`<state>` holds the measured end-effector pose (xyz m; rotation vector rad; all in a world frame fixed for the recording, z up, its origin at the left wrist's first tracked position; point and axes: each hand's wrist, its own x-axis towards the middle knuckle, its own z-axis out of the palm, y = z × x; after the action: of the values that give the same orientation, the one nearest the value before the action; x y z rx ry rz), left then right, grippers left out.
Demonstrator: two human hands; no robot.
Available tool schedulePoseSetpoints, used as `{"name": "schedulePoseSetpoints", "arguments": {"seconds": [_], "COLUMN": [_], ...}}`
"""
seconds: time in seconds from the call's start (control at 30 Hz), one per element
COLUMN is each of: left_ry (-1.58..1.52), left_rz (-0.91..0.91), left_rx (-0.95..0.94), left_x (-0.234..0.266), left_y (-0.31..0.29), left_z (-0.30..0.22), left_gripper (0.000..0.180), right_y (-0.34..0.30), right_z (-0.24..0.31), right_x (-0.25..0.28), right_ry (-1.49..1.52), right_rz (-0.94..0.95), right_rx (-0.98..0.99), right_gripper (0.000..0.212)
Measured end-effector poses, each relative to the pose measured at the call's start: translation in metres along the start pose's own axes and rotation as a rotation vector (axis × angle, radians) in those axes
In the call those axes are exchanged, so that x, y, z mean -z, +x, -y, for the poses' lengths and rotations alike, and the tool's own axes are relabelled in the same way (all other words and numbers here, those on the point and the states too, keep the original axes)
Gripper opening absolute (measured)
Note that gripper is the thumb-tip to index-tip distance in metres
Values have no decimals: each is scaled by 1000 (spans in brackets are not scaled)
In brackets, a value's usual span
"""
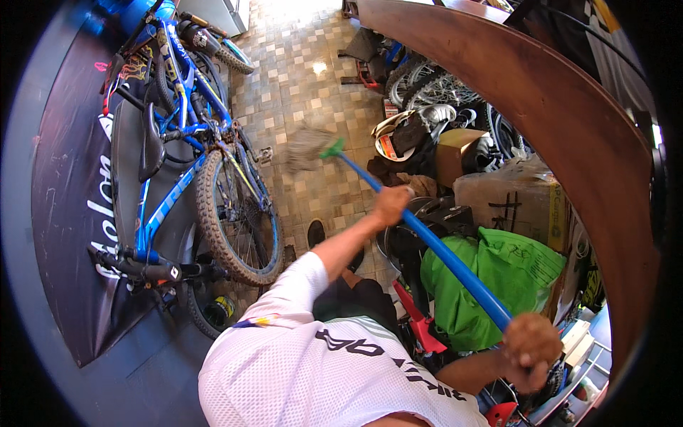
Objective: The person mops a tiled floor in a cluttered workshop using a blue-handled mop. They move the mop back and forth across the floor, navigating around bicycles, tools, and a staircase, then rinse the mop head under a running tap.
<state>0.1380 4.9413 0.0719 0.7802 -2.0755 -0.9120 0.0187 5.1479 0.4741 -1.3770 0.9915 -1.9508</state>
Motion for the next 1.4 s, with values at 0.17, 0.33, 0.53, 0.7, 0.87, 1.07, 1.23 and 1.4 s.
{"name": "schedulePoseSetpoints", "arguments": {"seconds": [0.17,0.33,0.53,0.7,0.87,1.07,1.23,1.4], "left_ry": [-542,-528,-203,344,261,-7,-489,-597], "left_rz": [200,156,1,-263,-99,24,381,348], "left_rx": [268,302,219,-148,-187,-229,166,292], "left_x": [-36,6,90,154,132,50,38,53], "left_y": [9,-28,-128,-181,-212,-251,-311,-333], "left_z": [-98,-107,-45,53,45,-106,-228,-245], "left_gripper": [31,30,19,8,9,12,32,28], "right_y": [-5,-15,-55,-104,-156,-216,-239,-244], "right_z": [57,68,26,-40,10,146,237,244], "right_x": [0,-13,-61,-111,-123,-106,-119,-133], "right_ry": [-154,-65,308,318,125,-70,-102,-124], "right_rz": [30,441,289,320,150,48,50,54], "right_rx": [145,107,98,-34,-62,3,36,147], "right_gripper": [26,32,29,26,28,25,27,29]}}
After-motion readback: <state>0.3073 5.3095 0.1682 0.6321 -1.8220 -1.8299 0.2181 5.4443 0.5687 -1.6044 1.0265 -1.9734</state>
